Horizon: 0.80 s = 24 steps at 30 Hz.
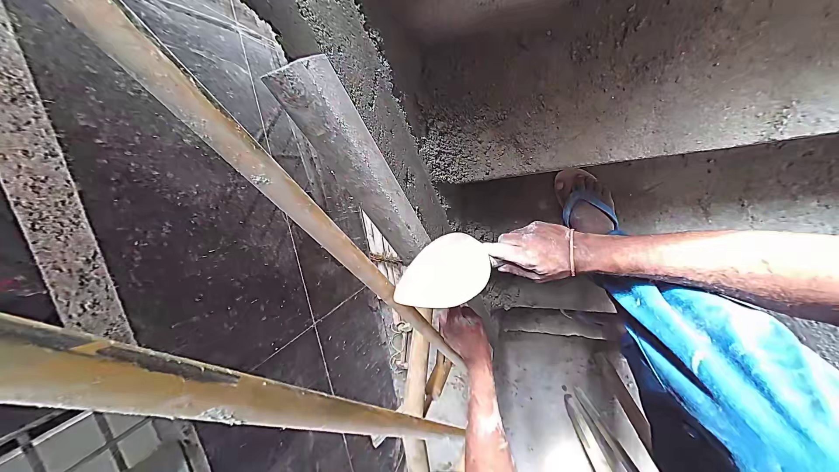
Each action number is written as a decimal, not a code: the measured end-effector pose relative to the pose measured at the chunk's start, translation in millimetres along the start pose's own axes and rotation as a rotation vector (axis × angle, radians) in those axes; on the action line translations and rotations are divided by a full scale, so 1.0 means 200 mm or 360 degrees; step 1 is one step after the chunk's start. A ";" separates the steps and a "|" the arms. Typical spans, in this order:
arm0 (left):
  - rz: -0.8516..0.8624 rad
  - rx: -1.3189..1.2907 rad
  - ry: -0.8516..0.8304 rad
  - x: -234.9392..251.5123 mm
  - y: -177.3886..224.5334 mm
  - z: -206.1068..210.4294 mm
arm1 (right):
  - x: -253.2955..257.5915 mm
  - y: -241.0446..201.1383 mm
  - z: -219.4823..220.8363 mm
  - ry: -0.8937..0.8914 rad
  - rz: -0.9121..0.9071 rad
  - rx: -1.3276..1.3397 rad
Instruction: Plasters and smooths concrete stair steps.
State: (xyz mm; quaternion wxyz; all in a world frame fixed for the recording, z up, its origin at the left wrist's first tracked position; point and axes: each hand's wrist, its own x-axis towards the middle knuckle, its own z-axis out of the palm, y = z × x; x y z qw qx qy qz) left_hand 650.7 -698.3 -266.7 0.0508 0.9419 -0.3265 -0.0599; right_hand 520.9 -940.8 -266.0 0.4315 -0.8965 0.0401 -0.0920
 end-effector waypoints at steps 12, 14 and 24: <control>0.0032 -0.0079 0.0031 0.00 -0.04 0.04 | -0.07 0.00 -0.04 0.0004 0.0307 -0.0003; 0.0049 -0.0123 0.0025 0.00 -0.06 0.04 | -0.10 0.03 -0.02 0.0342 0.0287 0.0088; 0.0210 -0.0573 0.0209 0.25 0.15 -0.25 | 0.03 0.10 0.00 0.0282 0.0973 0.0648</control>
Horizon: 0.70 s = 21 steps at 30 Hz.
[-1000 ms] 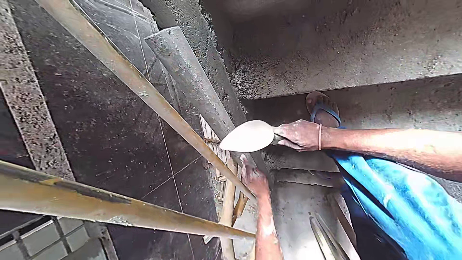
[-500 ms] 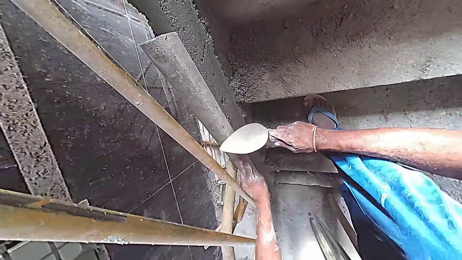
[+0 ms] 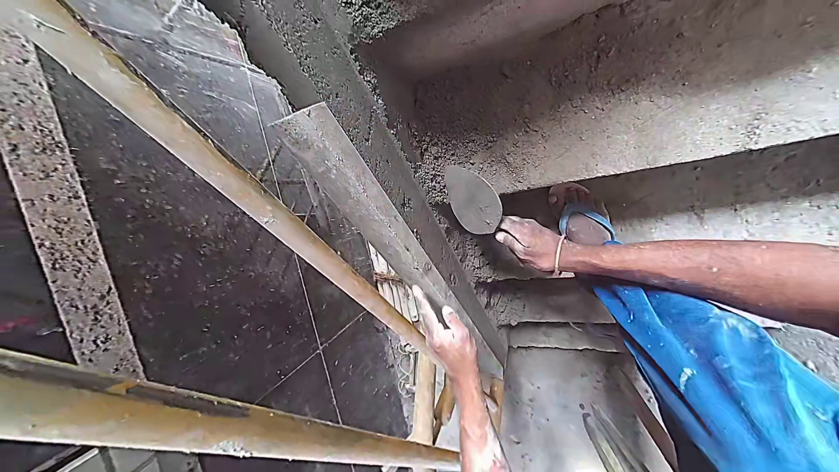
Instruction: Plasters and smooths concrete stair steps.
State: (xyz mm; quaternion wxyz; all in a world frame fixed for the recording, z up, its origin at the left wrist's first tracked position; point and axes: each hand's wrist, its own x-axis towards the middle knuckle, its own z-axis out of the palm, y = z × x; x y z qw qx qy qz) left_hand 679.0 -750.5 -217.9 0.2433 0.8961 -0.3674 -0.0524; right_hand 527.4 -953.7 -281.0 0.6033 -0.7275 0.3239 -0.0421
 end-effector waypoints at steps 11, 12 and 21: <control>0.0029 0.0001 -0.0106 0.20 0.06 0.02 | 0.15 -0.18 0.11 -0.0171 0.0081 0.0036; 0.0007 0.0006 -0.0122 0.20 0.06 0.01 | 0.13 -0.19 0.11 -0.0158 0.0025 0.0062; -0.0018 0.0033 -0.0124 0.21 0.06 0.01 | 0.06 -0.48 0.16 -0.0293 0.0120 0.0136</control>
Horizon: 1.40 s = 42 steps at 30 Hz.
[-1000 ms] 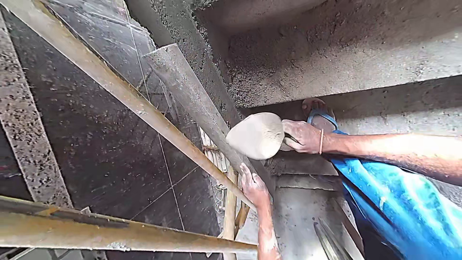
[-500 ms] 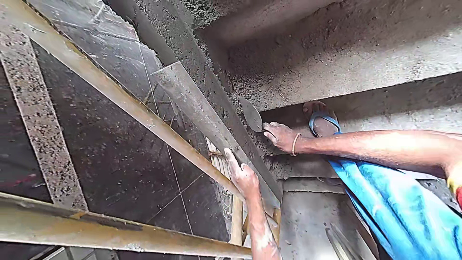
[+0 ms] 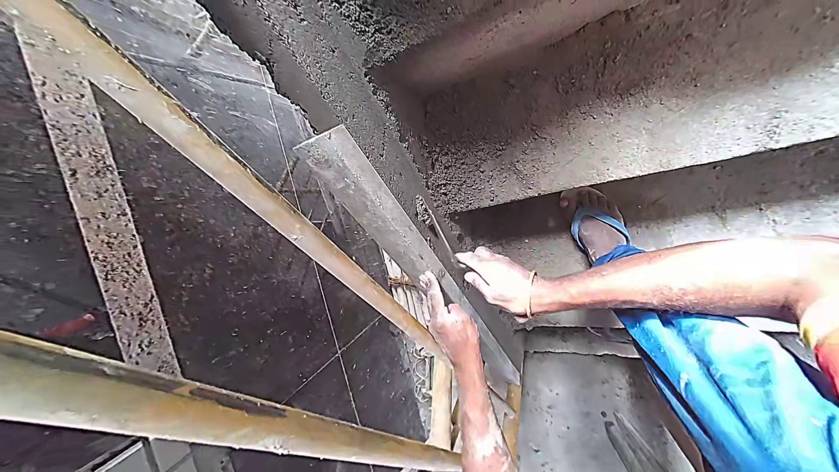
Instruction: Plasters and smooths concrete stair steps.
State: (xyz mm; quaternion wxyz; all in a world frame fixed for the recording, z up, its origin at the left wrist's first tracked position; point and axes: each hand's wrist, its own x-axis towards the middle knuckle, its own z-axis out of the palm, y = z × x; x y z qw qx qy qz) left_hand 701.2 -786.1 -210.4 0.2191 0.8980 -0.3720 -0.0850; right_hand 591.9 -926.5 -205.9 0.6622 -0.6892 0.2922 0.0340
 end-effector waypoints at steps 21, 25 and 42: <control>-0.0062 -0.0048 -0.0012 0.00 0.03 0.00 | -0.12 -0.04 0.17 -0.0209 0.0025 0.0101; -0.0193 -0.0013 -0.0079 -0.01 0.03 -0.03 | -0.16 -0.13 0.21 -0.0287 0.0009 0.0048; 0.0084 -0.0035 0.0051 -0.01 -0.01 0.02 | -0.09 -0.10 -0.10 -0.0085 -0.0404 0.0365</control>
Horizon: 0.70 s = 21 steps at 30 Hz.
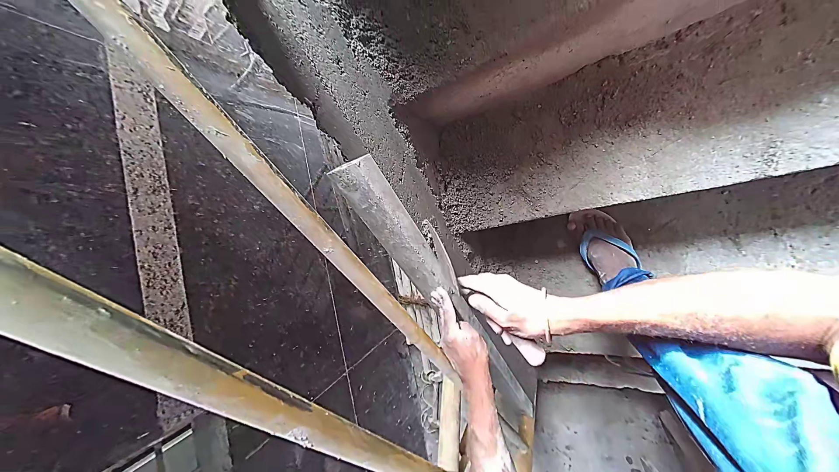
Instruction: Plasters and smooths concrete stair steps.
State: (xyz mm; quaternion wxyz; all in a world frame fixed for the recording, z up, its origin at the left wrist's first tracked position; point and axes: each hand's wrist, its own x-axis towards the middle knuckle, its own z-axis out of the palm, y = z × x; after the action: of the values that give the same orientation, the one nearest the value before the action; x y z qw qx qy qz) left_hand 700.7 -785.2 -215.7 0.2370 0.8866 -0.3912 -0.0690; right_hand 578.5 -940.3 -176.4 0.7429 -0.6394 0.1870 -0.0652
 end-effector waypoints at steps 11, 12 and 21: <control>0.0032 0.0063 0.0019 0.00 0.00 -0.01 | 0.34 -0.16 -0.30 0.0281 0.0147 -0.0105; 0.0031 0.0070 0.0020 0.00 0.00 -0.01 | 0.36 -0.20 -0.29 0.0243 0.0146 -0.0263; 0.0060 0.0056 0.0020 0.00 0.00 -0.01 | 0.21 -0.24 -0.25 0.0285 0.0063 -0.0076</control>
State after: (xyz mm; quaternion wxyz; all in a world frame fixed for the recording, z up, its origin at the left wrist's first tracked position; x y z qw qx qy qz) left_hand 702.0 -784.7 -215.0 0.2252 0.8835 -0.4074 -0.0521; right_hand 606.6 -1009.5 -143.0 0.7088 -0.6448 0.2669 -0.1029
